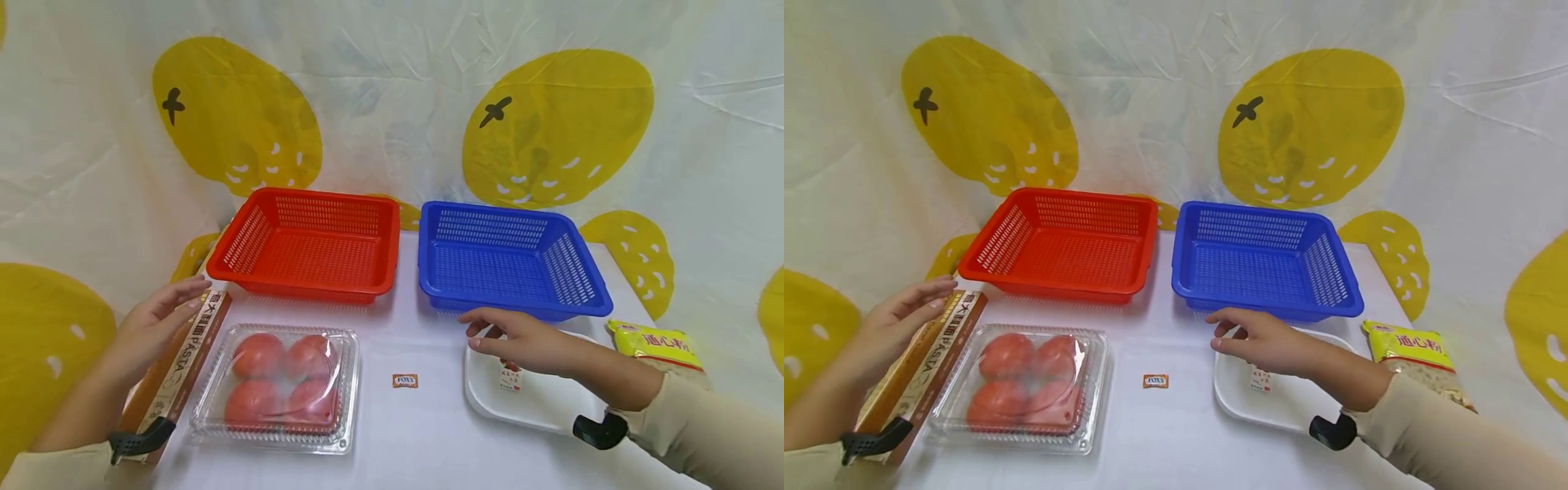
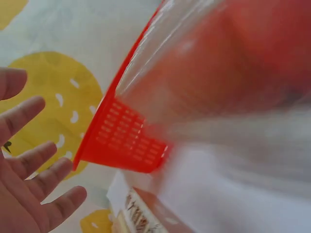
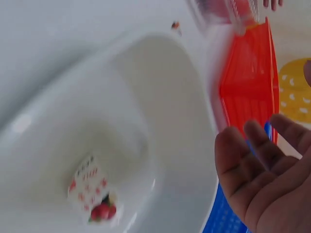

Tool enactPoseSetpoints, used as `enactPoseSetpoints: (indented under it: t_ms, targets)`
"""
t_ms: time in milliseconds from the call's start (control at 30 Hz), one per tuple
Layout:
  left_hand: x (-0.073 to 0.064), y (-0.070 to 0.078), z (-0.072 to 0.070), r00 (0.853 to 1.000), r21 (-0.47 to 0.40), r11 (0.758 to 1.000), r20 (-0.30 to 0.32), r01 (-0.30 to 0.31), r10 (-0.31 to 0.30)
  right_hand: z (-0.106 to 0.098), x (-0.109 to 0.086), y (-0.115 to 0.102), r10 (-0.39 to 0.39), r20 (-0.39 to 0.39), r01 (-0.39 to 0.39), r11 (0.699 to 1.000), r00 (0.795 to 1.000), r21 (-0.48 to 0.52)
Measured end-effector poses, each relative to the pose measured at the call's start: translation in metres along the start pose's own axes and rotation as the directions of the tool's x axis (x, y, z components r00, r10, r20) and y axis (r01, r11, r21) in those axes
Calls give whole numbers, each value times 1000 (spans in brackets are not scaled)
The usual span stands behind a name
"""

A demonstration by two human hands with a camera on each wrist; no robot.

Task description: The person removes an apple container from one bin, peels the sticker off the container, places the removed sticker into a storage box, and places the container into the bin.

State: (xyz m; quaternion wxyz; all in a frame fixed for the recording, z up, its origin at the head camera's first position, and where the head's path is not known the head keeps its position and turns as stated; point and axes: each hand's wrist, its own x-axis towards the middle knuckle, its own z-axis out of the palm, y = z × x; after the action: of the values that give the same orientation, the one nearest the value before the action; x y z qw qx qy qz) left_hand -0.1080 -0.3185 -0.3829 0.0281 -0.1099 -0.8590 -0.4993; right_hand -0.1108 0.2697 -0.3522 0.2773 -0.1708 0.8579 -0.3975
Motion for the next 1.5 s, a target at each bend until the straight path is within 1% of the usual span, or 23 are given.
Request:
enactPoseSetpoints:
  t_ms: [100,200,267,300,367,433,500,533,600,667,733,767,833,967,1100,1267,1367,1500]
  targets:
    - [14,-2,-7,1000,-8,1000,-18,9,-9,13,3,-8,16,-21,-15,997,1000,78]
    - [26,-4,-10,998,1,999,-25,52,-52,29,7,-15,24,-40,-17,989,999,150]
    - [33,-7,-9,997,-4,998,-36,70,-70,40,10,-20,35,-52,-24,978,998,208]
    - [36,-8,-7,996,-21,997,-42,73,-74,46,12,-22,46,-61,-30,971,997,237]
    - [42,-12,-5,997,-53,996,-45,65,-68,58,15,-25,56,-74,-32,956,996,293]
    - [46,-15,-3,997,-56,996,-39,69,-71,71,19,-28,46,-98,-11,943,994,333]
    - [50,-19,-6,996,-25,996,-21,86,-87,83,25,-31,24,-119,21,931,993,364]
    - [52,-21,-8,996,-2,996,-13,94,-94,89,28,-32,4,-126,43,930,992,365]
    - [55,-26,-12,994,36,993,0,111,-111,101,35,-32,-39,-151,87,940,988,330]
    - [58,-31,-15,994,47,993,5,113,-113,113,44,-32,-73,-165,120,948,984,294]
    - [60,-35,-15,993,33,992,12,118,-118,125,52,-33,-101,-180,146,955,978,258]
    - [61,-38,-16,992,23,992,17,124,-124,131,57,-33,-107,-191,152,958,976,241]
    - [62,-41,-16,990,7,991,23,137,-137,142,66,-36,-108,-209,159,956,972,246]
    - [64,-48,-15,989,-20,989,20,146,-146,158,85,-42,-83,-265,154,952,961,263]
    - [68,-52,-12,990,-32,989,8,142,-142,171,103,-45,-65,-295,161,936,953,312]
    - [74,-57,-6,988,-80,985,5,155,-155,180,119,-43,-92,-319,201,924,943,327]
    - [76,-61,-2,984,-56,983,11,177,-177,184,125,-40,-122,-319,229,919,940,322]
    - [80,-63,2,984,-7,984,19,176,-175,188,128,-37,-149,-309,244,924,939,295]
